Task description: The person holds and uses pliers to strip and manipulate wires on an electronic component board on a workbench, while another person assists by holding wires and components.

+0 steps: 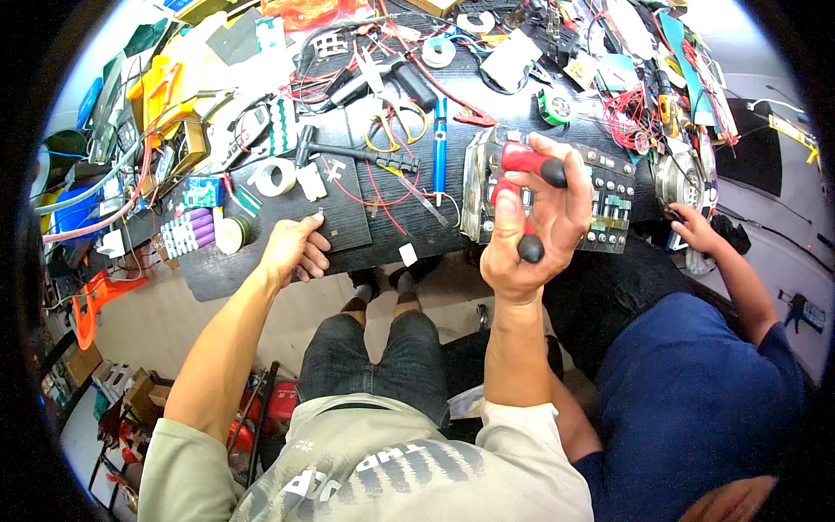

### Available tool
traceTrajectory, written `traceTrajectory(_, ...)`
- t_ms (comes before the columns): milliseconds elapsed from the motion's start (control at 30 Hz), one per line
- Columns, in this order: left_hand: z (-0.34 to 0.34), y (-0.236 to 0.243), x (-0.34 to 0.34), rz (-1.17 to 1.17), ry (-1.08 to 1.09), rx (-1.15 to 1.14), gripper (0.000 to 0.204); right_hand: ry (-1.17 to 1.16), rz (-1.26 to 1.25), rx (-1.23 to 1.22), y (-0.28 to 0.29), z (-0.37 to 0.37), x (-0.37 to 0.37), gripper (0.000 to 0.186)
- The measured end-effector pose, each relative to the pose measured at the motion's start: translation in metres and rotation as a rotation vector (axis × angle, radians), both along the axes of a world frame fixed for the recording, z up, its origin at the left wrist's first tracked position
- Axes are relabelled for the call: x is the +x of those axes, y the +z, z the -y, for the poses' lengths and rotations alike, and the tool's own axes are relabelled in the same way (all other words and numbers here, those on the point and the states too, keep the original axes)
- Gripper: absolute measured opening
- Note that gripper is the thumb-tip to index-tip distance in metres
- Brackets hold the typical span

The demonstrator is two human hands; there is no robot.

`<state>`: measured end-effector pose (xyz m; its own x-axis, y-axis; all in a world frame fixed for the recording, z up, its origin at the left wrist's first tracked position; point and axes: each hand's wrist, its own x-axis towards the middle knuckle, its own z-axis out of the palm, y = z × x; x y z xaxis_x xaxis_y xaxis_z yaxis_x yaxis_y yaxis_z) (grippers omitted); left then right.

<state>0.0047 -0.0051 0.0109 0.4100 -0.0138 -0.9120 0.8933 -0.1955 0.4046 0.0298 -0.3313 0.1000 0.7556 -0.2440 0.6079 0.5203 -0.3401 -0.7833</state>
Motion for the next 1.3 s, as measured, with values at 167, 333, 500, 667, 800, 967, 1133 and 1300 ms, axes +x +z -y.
traceTrajectory(167,-0.003,-0.001,-0.002,0.002,-0.015,0.001,0.061,0.061,0.015,-0.034,0.003,0.002,0.028,0.056)
traceTrajectory(333,-0.001,-0.003,-0.001,0.010,-0.013,-0.018,0.061,0.006,-0.059,0.138,0.017,0.021,0.056,0.031)
traceTrajectory(500,0.001,0.000,0.000,0.008,-0.008,-0.010,0.061,-0.011,-0.281,0.152,0.033,0.042,0.084,0.020)
traceTrajectory(667,-0.001,0.001,-0.001,0.012,-0.002,0.006,0.061,0.125,-0.316,0.362,0.042,0.057,0.078,0.044)
traceTrajectory(800,0.001,0.000,0.001,0.004,0.000,0.006,0.062,0.263,-0.272,0.409,0.049,0.054,0.065,0.061)
traceTrajectory(967,0.000,-0.006,-0.001,0.017,0.009,-0.007,0.061,0.249,-0.279,0.363,0.044,0.049,0.057,0.065)
traceTrajectory(1133,0.002,0.000,0.001,-0.001,-0.008,0.017,0.063,0.214,-0.267,0.189,0.036,0.043,0.045,0.066)
traceTrajectory(1300,0.002,-0.004,0.000,0.008,-0.007,0.013,0.063,0.207,-0.274,0.182,0.035,0.041,0.043,0.066)
